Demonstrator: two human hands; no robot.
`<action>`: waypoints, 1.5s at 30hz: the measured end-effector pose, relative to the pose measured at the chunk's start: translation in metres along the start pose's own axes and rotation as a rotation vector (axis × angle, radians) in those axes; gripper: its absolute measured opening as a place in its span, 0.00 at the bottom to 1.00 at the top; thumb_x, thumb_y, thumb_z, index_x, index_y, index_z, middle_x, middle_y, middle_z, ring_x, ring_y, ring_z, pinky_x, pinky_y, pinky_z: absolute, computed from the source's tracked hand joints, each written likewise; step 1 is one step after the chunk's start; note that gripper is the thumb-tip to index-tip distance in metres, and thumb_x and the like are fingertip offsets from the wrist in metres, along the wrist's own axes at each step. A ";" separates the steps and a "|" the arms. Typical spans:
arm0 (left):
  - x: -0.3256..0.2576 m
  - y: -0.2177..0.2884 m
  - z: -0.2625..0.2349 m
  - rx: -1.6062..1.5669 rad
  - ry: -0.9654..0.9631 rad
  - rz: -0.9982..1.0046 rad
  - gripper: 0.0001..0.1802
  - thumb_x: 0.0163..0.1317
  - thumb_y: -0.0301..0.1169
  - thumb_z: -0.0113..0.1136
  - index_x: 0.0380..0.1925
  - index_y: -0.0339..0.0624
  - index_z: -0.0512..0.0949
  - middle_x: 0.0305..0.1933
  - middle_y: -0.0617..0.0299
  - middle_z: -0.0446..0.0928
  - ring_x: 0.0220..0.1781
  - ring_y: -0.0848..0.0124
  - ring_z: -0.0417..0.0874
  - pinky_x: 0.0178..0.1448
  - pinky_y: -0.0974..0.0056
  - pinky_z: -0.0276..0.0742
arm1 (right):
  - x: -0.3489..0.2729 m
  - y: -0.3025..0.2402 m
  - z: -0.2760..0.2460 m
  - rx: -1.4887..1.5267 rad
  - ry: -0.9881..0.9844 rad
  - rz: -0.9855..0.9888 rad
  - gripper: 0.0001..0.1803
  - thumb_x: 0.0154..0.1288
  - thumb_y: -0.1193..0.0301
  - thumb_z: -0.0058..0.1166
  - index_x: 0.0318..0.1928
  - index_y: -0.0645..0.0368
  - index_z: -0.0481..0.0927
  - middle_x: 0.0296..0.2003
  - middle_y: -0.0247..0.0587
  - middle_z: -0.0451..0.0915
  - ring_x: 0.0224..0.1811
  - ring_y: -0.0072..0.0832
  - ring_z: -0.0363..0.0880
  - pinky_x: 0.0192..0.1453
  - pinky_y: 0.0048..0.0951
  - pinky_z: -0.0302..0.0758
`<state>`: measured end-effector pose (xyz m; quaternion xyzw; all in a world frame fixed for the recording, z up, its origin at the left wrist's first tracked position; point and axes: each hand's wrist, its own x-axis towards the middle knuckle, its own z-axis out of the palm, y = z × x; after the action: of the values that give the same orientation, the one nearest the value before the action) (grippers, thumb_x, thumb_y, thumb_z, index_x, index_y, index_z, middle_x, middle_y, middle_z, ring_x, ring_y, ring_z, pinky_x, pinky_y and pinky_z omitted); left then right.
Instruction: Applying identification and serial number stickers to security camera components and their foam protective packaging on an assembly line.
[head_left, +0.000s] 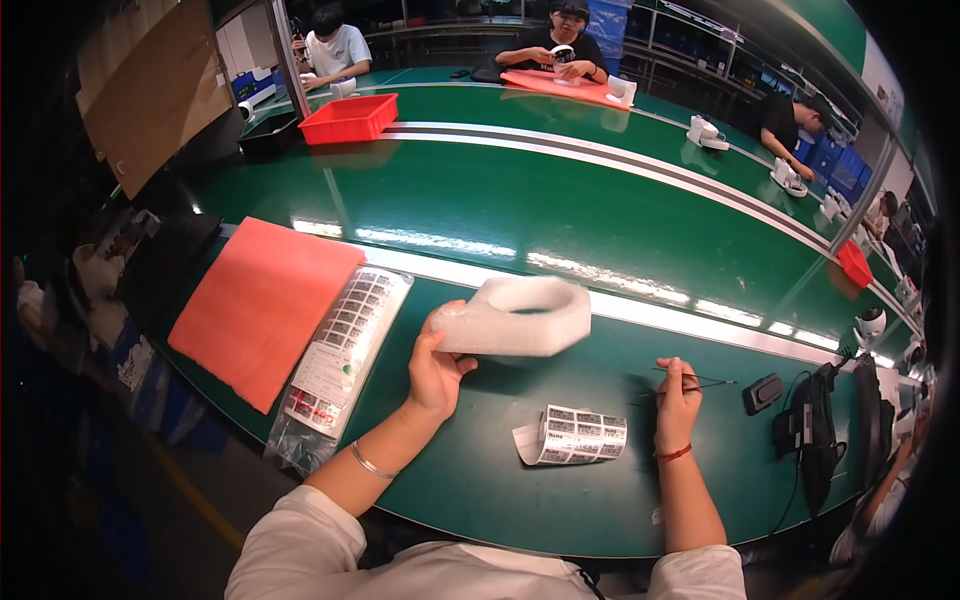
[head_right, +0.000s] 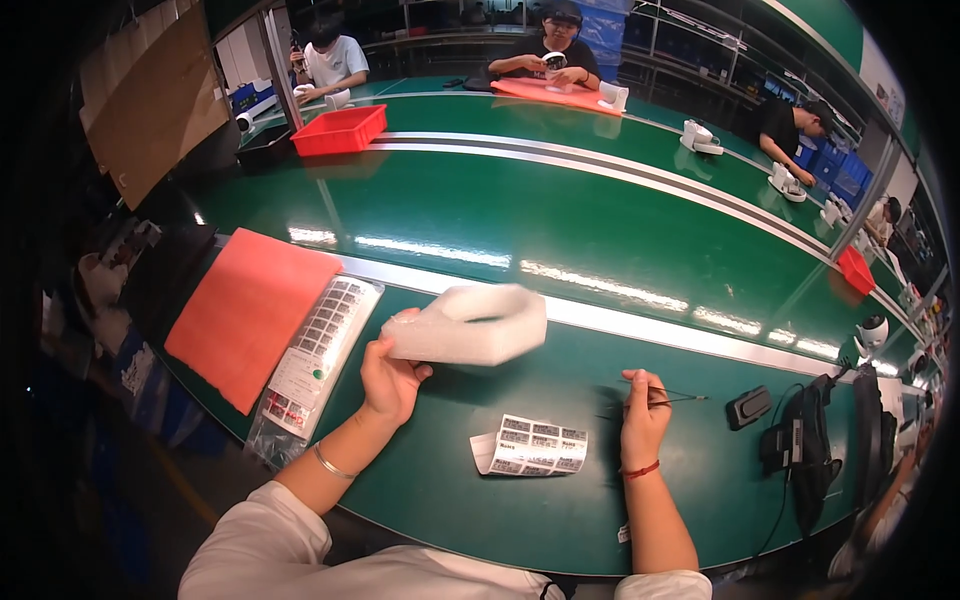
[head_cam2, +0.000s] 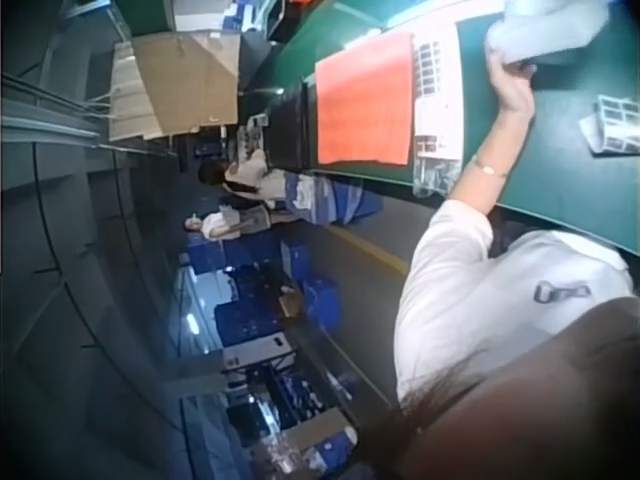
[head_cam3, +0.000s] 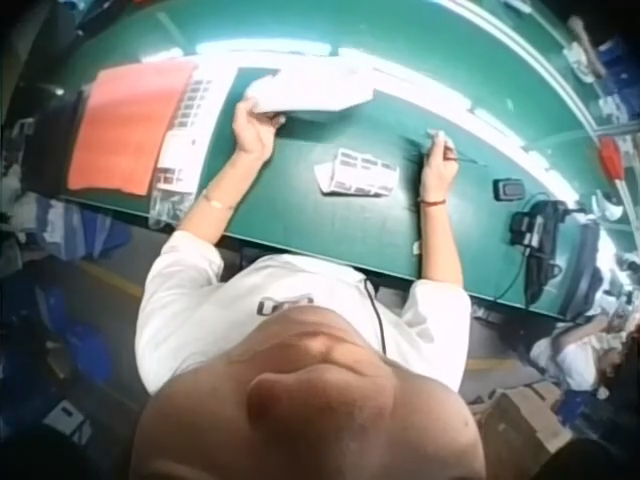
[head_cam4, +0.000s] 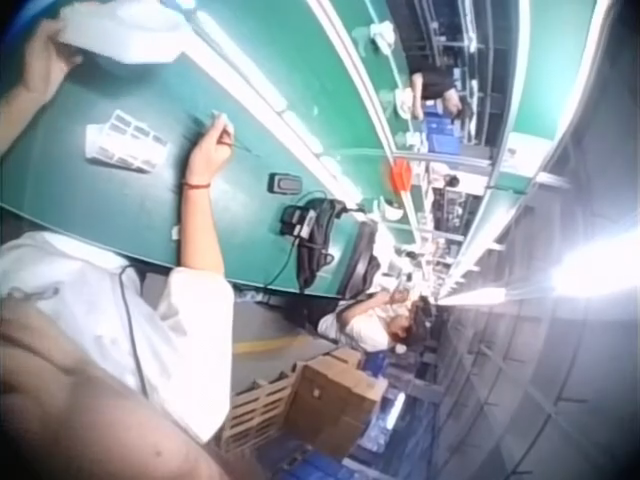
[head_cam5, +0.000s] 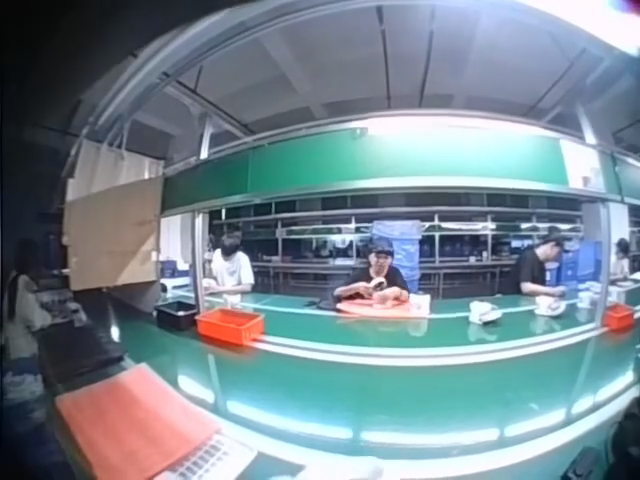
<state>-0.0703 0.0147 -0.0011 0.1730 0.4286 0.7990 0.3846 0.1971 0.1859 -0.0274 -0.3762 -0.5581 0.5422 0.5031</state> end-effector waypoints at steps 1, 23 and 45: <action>0.000 0.002 -0.001 0.003 0.001 0.002 0.31 0.56 0.47 0.49 0.61 0.49 0.68 0.54 0.64 0.72 0.47 0.73 0.74 0.39 0.68 0.72 | 0.001 0.000 0.000 0.002 -0.007 -0.014 0.16 0.73 0.60 0.50 0.37 0.59 0.81 0.17 0.19 0.60 0.18 0.09 0.51 0.21 0.17 0.46; 0.002 0.017 0.003 0.251 0.086 0.289 0.24 0.60 0.37 0.46 0.57 0.49 0.64 0.53 0.60 0.68 0.48 0.70 0.73 0.42 0.68 0.74 | 0.003 0.006 -0.002 -0.046 -0.011 0.004 0.16 0.74 0.60 0.48 0.36 0.58 0.82 0.16 0.18 0.57 0.16 0.08 0.49 0.20 0.17 0.43; 0.002 0.009 0.003 0.326 -0.020 0.401 0.19 0.59 0.22 0.42 0.51 0.42 0.68 0.40 0.66 0.69 0.34 0.83 0.65 0.36 0.75 0.64 | 0.001 0.001 -0.002 -0.066 -0.033 -0.020 0.17 0.74 0.62 0.49 0.33 0.61 0.81 0.17 0.18 0.58 0.18 0.09 0.49 0.22 0.19 0.44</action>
<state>-0.0741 0.0148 0.0077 0.3220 0.5051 0.7779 0.1899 0.1990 0.1873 -0.0284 -0.3781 -0.5874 0.5247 0.4865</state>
